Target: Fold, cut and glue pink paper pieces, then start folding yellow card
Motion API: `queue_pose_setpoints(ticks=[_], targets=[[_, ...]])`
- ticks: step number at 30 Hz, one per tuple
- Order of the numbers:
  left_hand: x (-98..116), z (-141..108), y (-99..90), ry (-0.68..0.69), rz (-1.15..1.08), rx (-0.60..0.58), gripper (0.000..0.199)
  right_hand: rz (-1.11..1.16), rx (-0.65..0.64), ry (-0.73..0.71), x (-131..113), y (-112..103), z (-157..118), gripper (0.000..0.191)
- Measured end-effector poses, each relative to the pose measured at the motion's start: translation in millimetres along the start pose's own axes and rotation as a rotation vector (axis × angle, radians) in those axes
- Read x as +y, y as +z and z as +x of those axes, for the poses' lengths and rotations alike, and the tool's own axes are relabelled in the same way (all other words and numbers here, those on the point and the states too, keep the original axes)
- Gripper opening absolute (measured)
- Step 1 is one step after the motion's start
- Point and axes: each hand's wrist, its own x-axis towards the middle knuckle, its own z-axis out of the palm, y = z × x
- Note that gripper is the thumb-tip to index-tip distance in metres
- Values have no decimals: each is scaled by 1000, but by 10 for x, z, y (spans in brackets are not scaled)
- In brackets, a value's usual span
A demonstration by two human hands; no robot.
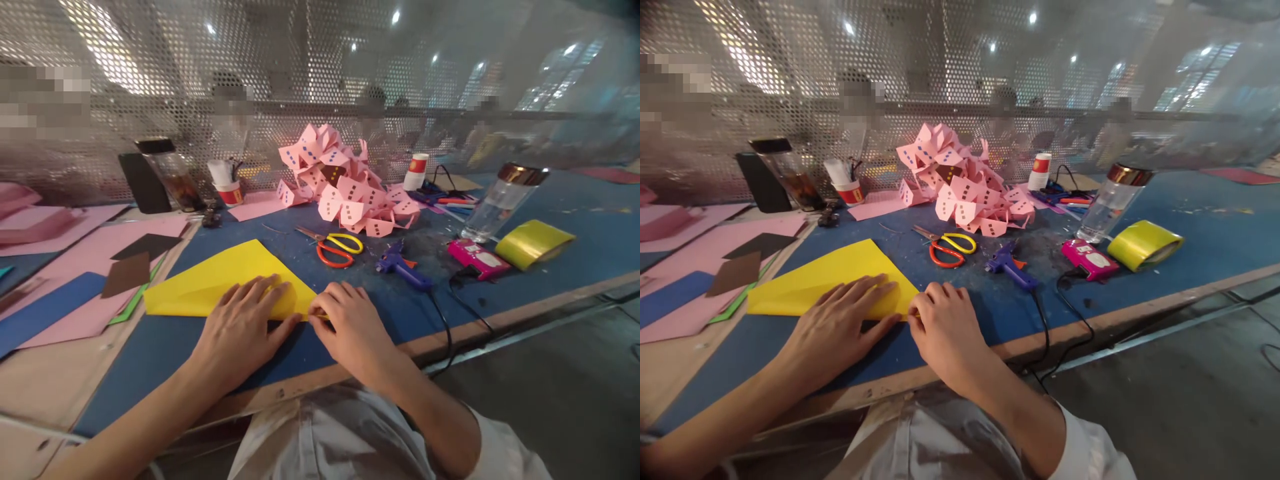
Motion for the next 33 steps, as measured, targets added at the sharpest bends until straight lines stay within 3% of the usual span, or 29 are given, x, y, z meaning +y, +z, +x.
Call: queue_pose_setpoints(ticks=[33], targets=[[-82,-39,80,-40,-82,-44,48,25,6,16,40,33,-12,7]])
